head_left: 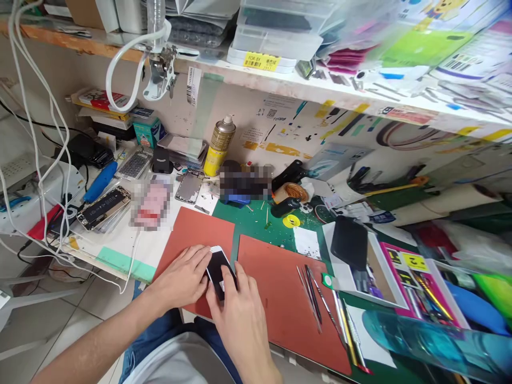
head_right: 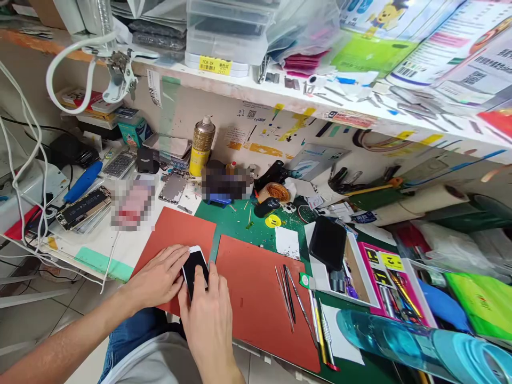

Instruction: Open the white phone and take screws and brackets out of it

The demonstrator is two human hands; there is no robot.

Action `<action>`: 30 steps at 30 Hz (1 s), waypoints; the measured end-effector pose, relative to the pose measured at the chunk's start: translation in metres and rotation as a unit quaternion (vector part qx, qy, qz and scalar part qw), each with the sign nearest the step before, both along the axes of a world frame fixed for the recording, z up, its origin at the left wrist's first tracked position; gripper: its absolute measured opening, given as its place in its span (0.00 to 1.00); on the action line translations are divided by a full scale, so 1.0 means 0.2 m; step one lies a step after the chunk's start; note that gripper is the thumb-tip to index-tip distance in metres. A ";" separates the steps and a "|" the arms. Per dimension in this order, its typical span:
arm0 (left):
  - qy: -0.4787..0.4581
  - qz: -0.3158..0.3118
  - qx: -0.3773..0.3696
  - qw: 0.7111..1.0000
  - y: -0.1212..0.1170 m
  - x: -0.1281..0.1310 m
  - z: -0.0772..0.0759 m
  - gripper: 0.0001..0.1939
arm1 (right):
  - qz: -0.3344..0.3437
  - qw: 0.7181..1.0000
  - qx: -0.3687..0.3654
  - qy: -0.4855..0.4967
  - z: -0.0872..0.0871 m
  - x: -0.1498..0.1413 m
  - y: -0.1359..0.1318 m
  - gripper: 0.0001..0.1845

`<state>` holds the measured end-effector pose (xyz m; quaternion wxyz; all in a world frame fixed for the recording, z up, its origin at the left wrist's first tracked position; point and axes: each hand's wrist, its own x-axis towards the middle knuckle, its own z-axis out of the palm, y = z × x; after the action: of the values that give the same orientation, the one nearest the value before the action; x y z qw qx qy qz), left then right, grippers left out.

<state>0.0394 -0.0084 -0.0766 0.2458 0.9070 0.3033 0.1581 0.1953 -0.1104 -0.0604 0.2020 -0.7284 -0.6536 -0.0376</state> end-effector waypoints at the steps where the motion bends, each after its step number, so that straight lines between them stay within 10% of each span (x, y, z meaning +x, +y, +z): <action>1: 0.003 0.003 0.002 1.000 0.00 0.00 0.00 0.31 | 0.005 1.000 0.006 0.009 0.01 0.00 0.01 0.21; 7: -0.009 0.027 0.003 1.000 0.02 0.03 -0.02 0.28 | 0.019 0.988 0.053 0.147 0.13 0.08 0.02 0.22; 13: -0.052 0.038 -0.022 0.998 0.10 0.07 0.01 0.26 | -0.095 0.880 -0.014 0.465 0.20 0.30 0.08 0.20; 30: -0.048 0.059 -0.057 0.995 0.17 0.10 0.07 0.15 | -0.014 0.839 -0.243 0.486 0.00 0.40 0.51 0.07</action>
<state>0.0593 0.0251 -0.0618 0.3015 0.8633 0.3527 0.1986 0.2745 -0.0074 -0.0614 0.3099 -0.6879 -0.4490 0.4787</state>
